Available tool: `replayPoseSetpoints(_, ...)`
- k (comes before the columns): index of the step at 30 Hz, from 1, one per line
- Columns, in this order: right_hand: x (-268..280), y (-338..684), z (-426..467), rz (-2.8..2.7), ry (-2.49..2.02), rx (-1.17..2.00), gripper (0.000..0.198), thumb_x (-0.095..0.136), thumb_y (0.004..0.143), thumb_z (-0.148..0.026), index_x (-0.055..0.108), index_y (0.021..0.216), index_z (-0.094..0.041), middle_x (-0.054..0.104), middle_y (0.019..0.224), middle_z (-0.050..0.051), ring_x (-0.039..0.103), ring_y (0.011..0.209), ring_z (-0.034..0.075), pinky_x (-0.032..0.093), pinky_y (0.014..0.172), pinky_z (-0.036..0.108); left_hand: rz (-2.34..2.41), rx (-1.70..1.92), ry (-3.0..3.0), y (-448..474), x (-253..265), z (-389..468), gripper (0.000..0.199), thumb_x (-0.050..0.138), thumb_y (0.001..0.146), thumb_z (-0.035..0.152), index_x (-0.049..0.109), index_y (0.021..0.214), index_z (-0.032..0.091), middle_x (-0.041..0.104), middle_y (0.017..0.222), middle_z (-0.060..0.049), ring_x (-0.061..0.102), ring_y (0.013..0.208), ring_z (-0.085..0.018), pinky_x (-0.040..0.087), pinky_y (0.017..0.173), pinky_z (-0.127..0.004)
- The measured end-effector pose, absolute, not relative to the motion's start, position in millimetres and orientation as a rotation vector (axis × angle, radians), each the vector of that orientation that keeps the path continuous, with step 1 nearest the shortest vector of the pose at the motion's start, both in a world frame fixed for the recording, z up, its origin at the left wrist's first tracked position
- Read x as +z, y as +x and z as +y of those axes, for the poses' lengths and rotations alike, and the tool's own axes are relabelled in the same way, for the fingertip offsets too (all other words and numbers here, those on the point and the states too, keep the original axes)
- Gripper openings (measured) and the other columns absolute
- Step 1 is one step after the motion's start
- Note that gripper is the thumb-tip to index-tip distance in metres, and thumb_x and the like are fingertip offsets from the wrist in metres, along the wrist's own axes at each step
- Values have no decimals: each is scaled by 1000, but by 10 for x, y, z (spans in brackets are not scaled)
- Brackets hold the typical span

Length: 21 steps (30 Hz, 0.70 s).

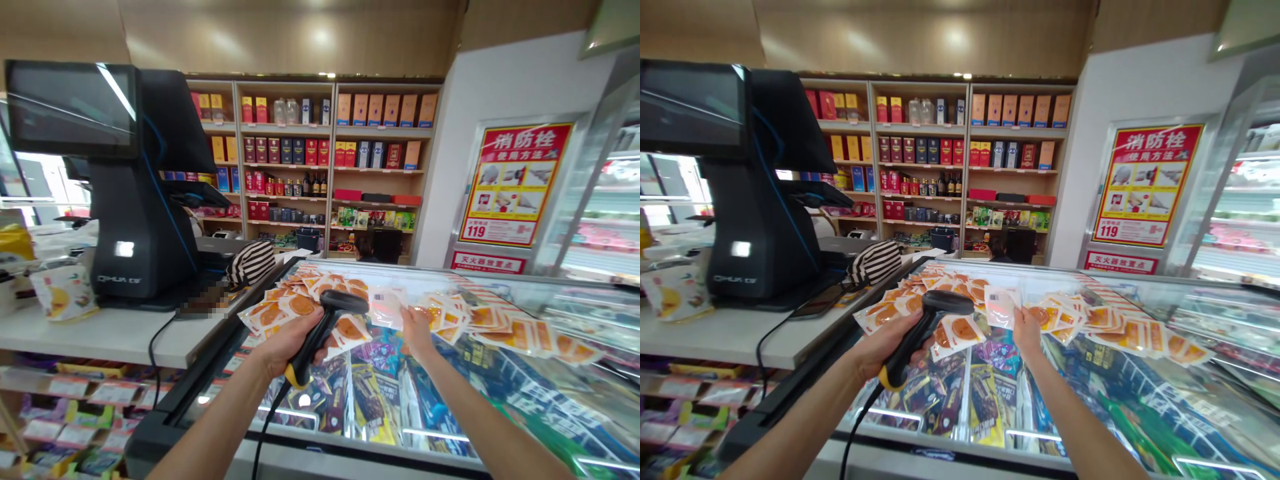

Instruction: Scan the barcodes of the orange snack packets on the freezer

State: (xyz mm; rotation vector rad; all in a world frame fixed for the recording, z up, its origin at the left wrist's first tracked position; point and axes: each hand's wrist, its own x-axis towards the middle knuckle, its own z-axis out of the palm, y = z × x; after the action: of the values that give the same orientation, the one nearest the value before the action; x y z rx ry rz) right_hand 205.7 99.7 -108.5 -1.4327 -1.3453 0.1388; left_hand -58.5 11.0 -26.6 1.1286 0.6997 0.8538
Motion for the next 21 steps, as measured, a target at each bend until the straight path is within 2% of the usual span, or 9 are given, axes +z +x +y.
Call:
replayPoseSetpoints(5, -1037, 2146, 1002, -1369, -1547, -50, 40, 25, 76, -37, 57, 68, -14, 59, 60, 8, 51, 59, 18, 37, 55, 28, 705, 854, 1137, -550, -266, 136, 35, 44, 70, 48, 48, 76, 14, 51, 56, 0, 46, 40, -7, 34, 38, -19)
replayPoseSetpoints(9, -974, 2338, 987, -1392, -1667, -368, 40, 24, 78, -26, 55, 99, -12, 60, 94, 11, 52, 86, 20, 38, 70, 30, 751, 857, 1113, -616, -299, 190, 36, 43, 70, 50, 48, 74, 14, 52, 57, 0, 46, 40, -7, 33, 37, -18)
replayPoseSetpoints(11, -990, 2438, 954, -1587, -1713, -546, 37, 26, 78, -20, 52, 105, -16, 53, 109, 8, 45, 100, 19, 33, 81, 32, 792, 852, 1095, -667, -328, 214, 37, 42, 70, 51, 48, 73, 14, 52, 56, 0, 45, 39, -6, 33, 37, -18)
replayPoseSetpoints(13, -1042, 2500, 906, -1830, -1785, -669, 36, 29, 77, -14, 52, 104, -23, 50, 113, 4, 39, 107, 19, 27, 87, 37, 821, 853, 1082, -715, -356, 227, 38, 43, 69, 51, 48, 73, 14, 51, 56, 0, 44, 39, -6, 33, 37, -18)
replayPoseSetpoints(16, -1134, 2504, 845, -2016, -1948, -680, 40, 30, 76, -11, 49, 107, -26, 49, 114, 3, 36, 108, 20, 27, 85, 43, 826, 864, 1060, -773, -378, 228, 38, 43, 70, 51, 48, 72, 14, 51, 56, 0, 44, 39, -6, 33, 37, -18)
replayPoseSetpoints(21, -1156, 2455, 869, -2006, -2082, -632, 42, 29, 76, -10, 45, 112, -26, 43, 120, 4, 32, 111, 22, 34, 78, 43, 826, 868, 1039, -853, -364, 198, 35, 43, 71, 49, 48, 73, 14, 51, 56, 0, 44, 40, -6, 32, 37, -17)
